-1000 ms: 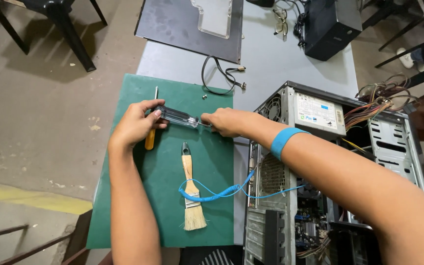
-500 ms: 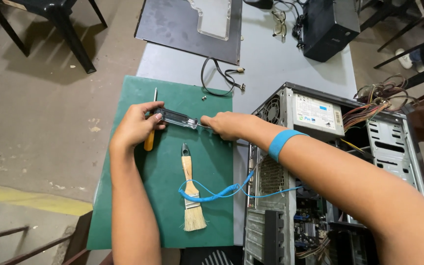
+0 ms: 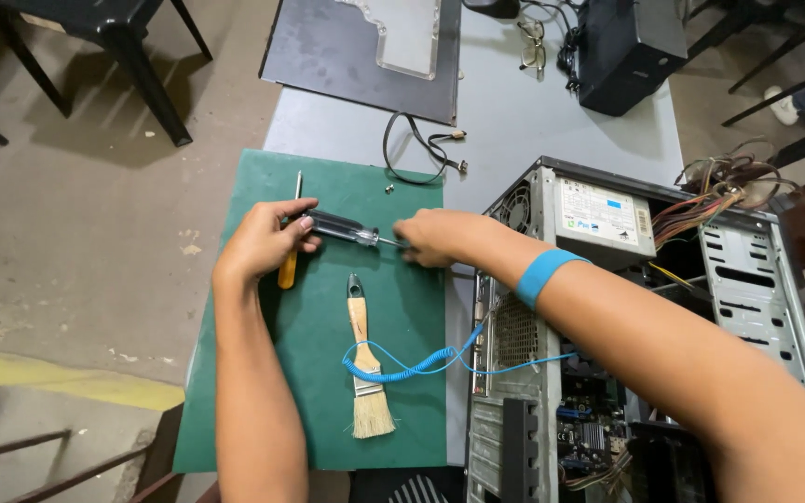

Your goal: Disassembling a desktop computer by removing the power supply unit and disconnecting internal components.

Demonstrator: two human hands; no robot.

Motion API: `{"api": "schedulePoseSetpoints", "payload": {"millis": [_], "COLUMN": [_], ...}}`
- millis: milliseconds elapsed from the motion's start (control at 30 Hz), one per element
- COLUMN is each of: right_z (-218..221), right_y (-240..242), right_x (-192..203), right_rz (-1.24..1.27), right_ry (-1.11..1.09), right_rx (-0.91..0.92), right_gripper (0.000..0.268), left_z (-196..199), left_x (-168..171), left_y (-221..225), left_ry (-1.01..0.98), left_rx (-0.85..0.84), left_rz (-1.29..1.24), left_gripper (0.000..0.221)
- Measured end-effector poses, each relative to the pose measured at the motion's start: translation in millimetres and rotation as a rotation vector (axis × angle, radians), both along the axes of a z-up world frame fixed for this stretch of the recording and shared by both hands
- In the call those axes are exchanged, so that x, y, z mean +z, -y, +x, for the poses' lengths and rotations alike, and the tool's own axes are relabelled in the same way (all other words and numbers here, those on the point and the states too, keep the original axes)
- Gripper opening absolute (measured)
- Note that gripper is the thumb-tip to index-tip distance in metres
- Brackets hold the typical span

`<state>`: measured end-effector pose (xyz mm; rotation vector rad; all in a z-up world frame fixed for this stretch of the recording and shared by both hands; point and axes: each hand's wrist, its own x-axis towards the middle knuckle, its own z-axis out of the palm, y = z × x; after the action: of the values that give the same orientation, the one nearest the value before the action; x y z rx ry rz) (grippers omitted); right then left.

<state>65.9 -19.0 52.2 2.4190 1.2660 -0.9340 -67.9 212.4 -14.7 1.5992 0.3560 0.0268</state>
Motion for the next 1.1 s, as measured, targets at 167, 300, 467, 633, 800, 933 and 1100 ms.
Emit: {"api": "schedulePoseSetpoints", "payload": {"millis": [167,300,467,633,800,933,1100], "right_z": [-15.0,-26.3,-36.2,-37.6,-32.4,-32.5,-29.8], "right_y": [-8.5,-17.6,-19.3,-15.9,-14.3,-13.5,-10.9], "right_x": [30.9,45.8,40.6,32.1,18.3,17.3,9.0], "right_rz": [0.131,0.059,0.116,0.19,0.169,0.178,0.193], "right_ry": [-0.054,-0.023,-0.104,-0.102,-0.096,-0.094,-0.072], "right_rx": [0.023,0.095,0.028,0.02,0.03,0.004,0.007], "right_gripper": [0.052,0.058,0.064,0.056,0.049,0.045,0.039], "left_z": [1.1,3.0,5.6,6.5,12.4,4.4,-18.8], "left_x": [0.0,-3.1,-7.5,-15.3,-24.4,-13.3,36.6], "left_y": [-1.9,-5.8,-8.6,-11.6,-6.7,-0.3,28.3], "left_ry": [-0.009,-0.03,-0.041,-0.043,-0.046,-0.082,-0.016], "left_rx": [-0.014,-0.051,-0.083,-0.096,-0.04,-0.051,0.215], "left_rz": [-0.034,-0.033,0.024,0.195,0.27,0.362,0.422], "left_gripper": [0.038,0.039,0.038,0.036,0.038,0.039,0.047]}}
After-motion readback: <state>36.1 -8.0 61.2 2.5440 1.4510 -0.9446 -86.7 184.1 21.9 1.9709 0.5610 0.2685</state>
